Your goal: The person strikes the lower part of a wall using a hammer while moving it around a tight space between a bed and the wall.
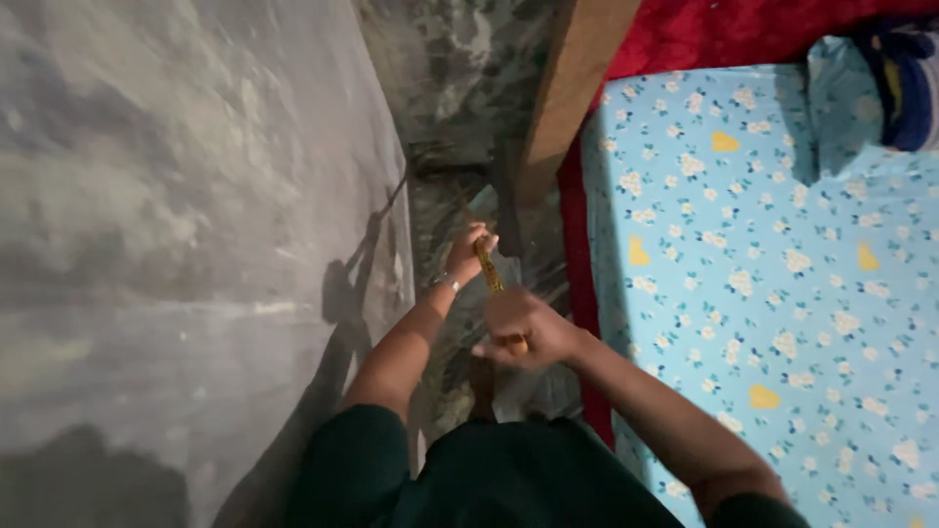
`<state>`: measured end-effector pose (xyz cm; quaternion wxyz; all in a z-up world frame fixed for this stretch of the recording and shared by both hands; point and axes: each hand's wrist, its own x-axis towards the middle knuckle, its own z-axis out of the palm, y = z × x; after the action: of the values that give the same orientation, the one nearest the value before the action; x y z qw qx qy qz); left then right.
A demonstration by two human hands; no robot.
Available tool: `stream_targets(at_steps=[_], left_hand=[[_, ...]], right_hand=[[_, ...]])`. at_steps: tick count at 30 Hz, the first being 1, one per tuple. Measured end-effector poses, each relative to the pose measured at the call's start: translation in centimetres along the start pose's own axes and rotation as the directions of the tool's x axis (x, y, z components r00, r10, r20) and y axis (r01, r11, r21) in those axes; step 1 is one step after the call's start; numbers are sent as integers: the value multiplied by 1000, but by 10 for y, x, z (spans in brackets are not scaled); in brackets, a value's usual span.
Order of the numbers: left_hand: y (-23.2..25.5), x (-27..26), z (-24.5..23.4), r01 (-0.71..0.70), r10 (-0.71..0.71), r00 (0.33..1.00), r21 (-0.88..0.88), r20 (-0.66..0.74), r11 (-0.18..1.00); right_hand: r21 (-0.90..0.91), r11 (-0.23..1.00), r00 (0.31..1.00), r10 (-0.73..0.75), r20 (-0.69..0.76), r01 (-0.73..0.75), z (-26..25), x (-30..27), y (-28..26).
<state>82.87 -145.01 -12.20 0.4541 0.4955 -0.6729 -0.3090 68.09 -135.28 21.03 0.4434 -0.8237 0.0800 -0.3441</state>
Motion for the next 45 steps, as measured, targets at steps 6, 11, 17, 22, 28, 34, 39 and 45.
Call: stream_targets(at_steps=[6,11,17,22,28,34,39,45], left_hand=[[-32,41,-35,61,-71,995,138,65,989],[5,3,-21,148,-147,989,111,-19,983],[85,-40,-2,316,-316,949,8,0,949],[122,-27,-14,-14,17,998,47,-60,999],[58,53,-21,-45,49,996,-68,70,997],[13,38,4,-55,56,995,-15,78,998],[73,-25,23,-24,22,999,-45,-49,999],[117,-48,3,154,-183,961,148,208,977]], right_hand=[[-88,978,967,168,-191,-188,16,18,65],[-100,971,959,191,-209,-215,19,2,69],[79,980,957,194,-217,-181,-12,-18,10],[55,994,989,96,-110,-90,-16,-22,-24],[-100,963,946,223,-233,-252,-2,-9,43],[-110,967,924,181,-338,-230,8,-18,75],[-41,960,910,248,-332,-277,-8,-26,21],[90,967,959,248,-136,-238,-6,-17,-47]])
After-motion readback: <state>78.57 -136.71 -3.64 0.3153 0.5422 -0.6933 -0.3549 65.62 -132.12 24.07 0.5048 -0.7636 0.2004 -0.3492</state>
